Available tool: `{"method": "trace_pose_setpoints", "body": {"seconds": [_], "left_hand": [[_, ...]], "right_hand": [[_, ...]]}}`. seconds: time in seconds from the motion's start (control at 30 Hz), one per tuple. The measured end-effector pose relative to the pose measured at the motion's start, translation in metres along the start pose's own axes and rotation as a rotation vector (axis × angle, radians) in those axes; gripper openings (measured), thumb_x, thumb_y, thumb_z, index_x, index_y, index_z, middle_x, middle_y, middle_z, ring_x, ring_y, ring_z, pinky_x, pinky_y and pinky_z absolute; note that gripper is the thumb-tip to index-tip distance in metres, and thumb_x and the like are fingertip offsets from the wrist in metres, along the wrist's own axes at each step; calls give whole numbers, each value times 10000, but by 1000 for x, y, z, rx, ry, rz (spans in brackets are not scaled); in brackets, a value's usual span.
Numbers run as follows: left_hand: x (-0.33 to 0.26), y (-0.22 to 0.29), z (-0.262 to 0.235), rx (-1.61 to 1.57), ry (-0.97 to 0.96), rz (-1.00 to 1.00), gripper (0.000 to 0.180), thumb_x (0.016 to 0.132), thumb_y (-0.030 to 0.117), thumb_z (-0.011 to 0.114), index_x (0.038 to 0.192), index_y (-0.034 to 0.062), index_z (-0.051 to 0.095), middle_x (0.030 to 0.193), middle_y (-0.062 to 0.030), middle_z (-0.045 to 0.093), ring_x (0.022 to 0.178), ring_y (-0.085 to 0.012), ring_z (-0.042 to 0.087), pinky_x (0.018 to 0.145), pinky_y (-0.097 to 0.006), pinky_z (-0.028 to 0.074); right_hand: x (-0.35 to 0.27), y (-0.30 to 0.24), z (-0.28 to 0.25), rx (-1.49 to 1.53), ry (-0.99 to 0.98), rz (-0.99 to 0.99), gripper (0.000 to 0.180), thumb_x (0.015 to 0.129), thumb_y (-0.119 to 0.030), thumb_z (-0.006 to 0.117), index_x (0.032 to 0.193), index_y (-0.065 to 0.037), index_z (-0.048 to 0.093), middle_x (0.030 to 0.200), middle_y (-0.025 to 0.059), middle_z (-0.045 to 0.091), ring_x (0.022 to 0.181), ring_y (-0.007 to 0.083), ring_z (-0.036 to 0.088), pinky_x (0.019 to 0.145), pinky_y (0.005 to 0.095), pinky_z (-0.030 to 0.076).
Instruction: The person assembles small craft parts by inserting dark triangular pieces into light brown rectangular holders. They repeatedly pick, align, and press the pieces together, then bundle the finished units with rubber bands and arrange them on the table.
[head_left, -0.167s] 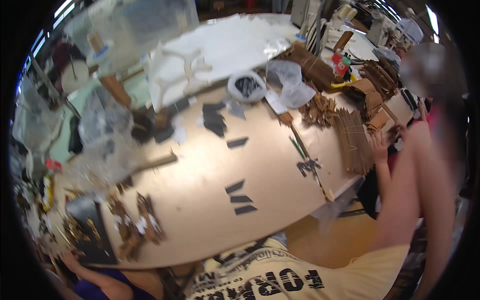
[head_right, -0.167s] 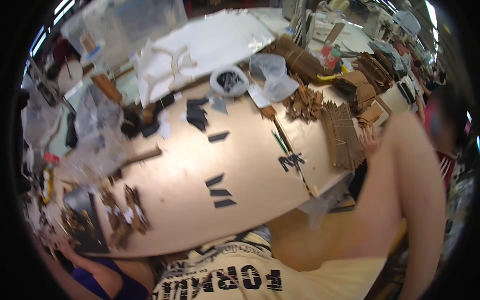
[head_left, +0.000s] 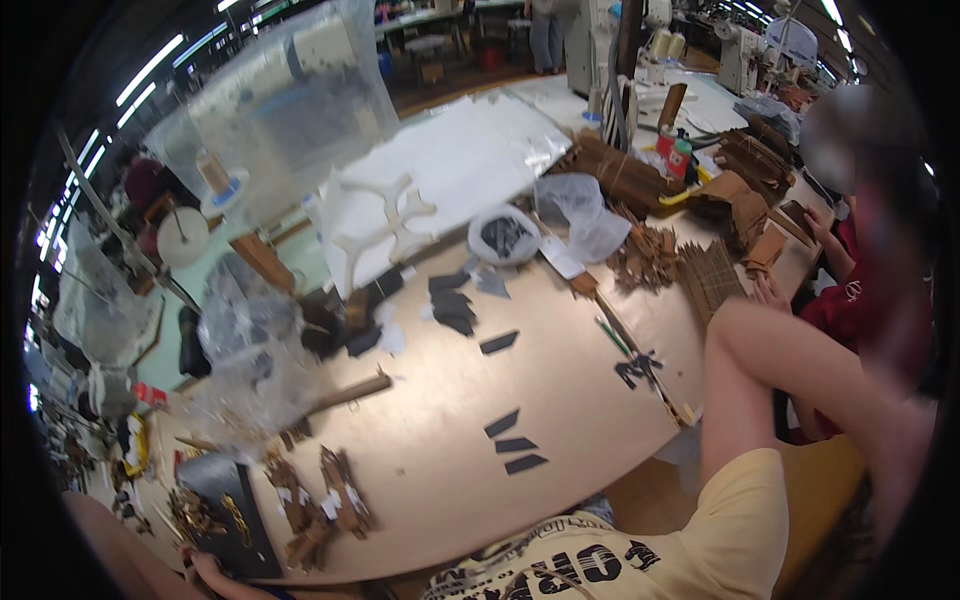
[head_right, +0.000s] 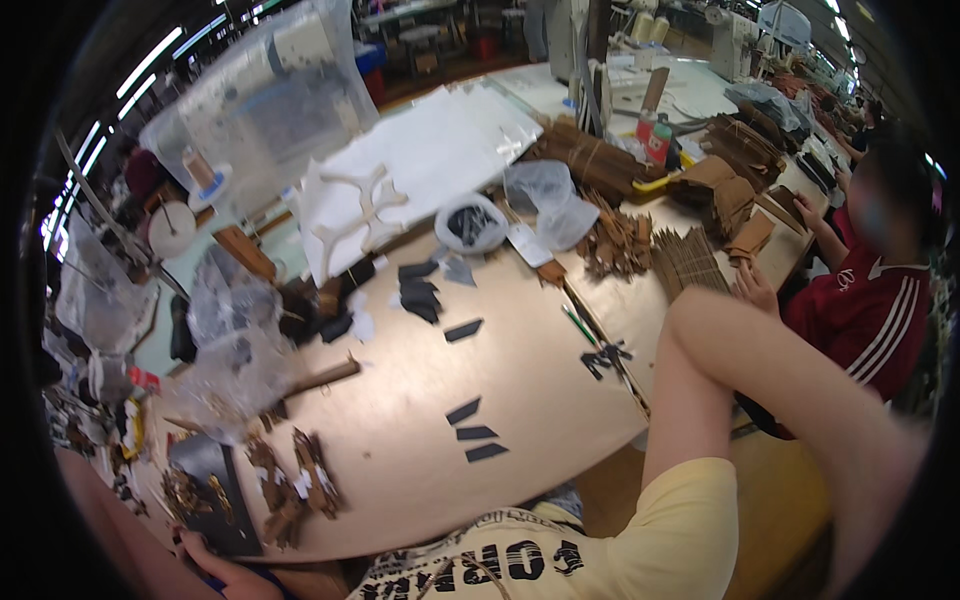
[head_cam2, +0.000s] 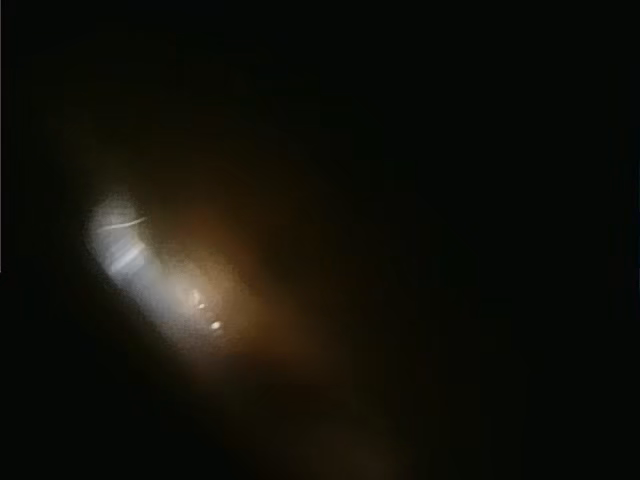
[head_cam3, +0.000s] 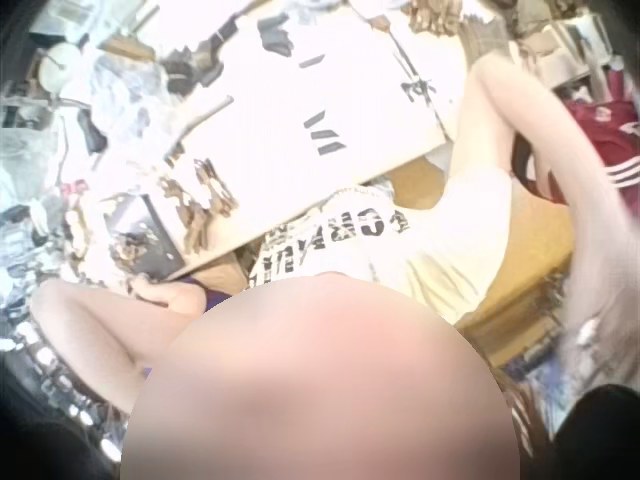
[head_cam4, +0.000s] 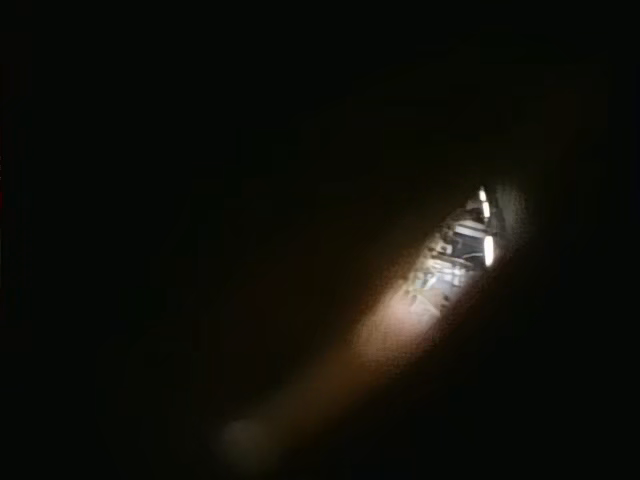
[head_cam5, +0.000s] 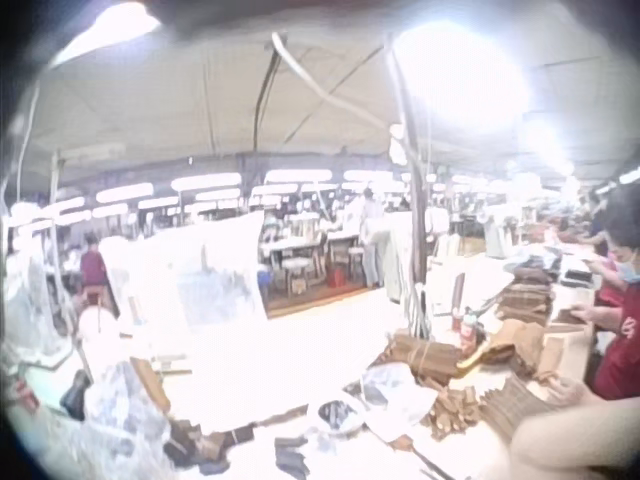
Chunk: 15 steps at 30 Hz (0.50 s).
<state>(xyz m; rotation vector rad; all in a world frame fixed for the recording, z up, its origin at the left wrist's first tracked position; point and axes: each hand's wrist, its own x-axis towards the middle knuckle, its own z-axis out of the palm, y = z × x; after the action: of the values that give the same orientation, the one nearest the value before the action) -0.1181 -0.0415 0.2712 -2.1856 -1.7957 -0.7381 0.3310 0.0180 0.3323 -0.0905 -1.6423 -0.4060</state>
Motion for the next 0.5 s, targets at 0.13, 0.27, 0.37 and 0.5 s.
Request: {"method": "trace_pose_setpoints", "body": {"seconds": [0.13,0.27,0.37,0.5], "left_hand": [[45,24,2,-21,-32,157,404,898,185,696,1246,30,562,1241,-139,578,1182,-240,527,1050,-370,382],[68,43,15,-83,-80,239,369,904,175,690,1227,35,583,1217,-132,599,1163,-232,543,1039,-365,395],[73,48,31,-144,-120,265,343,908,168,686,1213,38,599,1198,-127,616,1148,-226,556,1031,-362,405],[57,43,56,-265,-194,242,309,914,158,681,1194,43,620,1173,-120,638,1129,-218,573,1020,-357,418]], "right_hand": [[-69,116,-25,-225,315,636,299,928,-299,665,1138,-88,695,987,41,680,953,148,642,797,288,512],[-213,226,-19,-309,-190,1501,346,887,-304,713,1118,-48,692,1045,72,707,943,159,653,811,320,532],[-325,226,-22,-795,-750,1456,375,862,-259,723,1185,-79,653,1113,165,679,1039,316,656,907,399,520],[-384,207,-29,-929,-913,1480,513,848,-335,736,1292,-134,578,1244,185,600,1125,353,610,968,432,485]]}}
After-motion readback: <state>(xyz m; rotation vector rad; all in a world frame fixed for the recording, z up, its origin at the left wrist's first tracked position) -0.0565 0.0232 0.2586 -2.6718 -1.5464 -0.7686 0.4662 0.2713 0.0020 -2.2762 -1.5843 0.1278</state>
